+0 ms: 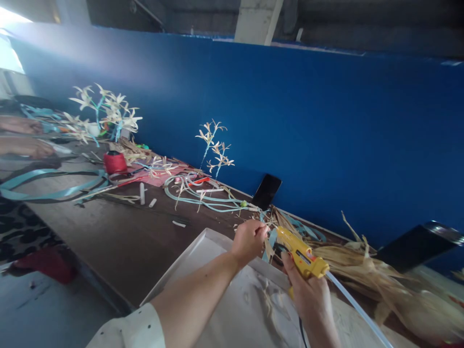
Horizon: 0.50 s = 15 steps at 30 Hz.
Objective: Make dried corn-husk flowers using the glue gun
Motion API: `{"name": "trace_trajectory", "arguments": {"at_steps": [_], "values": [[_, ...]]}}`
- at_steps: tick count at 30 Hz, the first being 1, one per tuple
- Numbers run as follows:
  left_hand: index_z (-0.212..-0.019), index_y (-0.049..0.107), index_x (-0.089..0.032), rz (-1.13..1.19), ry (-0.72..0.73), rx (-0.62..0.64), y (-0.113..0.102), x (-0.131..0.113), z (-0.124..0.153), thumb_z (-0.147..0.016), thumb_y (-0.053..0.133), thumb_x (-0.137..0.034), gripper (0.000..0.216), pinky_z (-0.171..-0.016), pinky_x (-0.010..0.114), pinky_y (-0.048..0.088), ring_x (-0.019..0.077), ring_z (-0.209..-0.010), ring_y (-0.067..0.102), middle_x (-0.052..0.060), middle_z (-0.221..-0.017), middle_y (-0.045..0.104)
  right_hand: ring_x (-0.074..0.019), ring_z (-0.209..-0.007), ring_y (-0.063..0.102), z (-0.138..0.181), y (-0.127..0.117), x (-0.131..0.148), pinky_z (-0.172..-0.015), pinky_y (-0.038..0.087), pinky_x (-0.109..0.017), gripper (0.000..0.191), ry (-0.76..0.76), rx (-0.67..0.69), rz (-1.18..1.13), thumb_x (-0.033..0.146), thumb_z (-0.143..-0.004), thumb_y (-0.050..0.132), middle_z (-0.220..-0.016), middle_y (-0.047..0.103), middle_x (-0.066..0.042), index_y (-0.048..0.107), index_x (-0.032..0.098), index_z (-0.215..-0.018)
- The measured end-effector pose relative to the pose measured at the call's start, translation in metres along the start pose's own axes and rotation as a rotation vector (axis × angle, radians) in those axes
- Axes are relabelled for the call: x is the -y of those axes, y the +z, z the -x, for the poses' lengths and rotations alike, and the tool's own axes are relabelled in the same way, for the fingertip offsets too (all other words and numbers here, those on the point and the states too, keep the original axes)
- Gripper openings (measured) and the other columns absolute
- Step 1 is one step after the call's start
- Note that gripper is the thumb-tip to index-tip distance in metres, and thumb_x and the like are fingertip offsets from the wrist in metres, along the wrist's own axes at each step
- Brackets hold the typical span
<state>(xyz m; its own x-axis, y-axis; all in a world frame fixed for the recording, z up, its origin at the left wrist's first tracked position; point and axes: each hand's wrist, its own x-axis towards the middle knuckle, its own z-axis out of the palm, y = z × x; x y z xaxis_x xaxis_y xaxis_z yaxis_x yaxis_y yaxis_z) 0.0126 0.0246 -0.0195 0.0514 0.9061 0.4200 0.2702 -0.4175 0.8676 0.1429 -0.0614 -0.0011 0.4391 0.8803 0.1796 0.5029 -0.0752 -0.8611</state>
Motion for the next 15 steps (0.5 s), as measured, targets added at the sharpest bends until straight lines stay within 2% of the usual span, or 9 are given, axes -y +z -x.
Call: {"name": "trace_trajectory", "arguments": {"at_steps": [15], "values": [[-0.061, 0.061, -0.018, -0.113, 0.064, 0.040, -0.001, -0.008, 0.002, -0.083, 0.042, -0.025, 0.029, -0.060, 0.022, 0.033, 0.0118, -0.065, 0.053, 0.000, -0.064, 0.061, -0.0246, -0.069, 0.064, 0.003, -0.005, 0.011, -0.058, 0.045, -0.027, 0.045, 0.070, 0.008, -0.044, 0.058, -0.065, 0.063, -0.066, 0.069, -0.009, 0.069, 0.014, -0.070]]}}
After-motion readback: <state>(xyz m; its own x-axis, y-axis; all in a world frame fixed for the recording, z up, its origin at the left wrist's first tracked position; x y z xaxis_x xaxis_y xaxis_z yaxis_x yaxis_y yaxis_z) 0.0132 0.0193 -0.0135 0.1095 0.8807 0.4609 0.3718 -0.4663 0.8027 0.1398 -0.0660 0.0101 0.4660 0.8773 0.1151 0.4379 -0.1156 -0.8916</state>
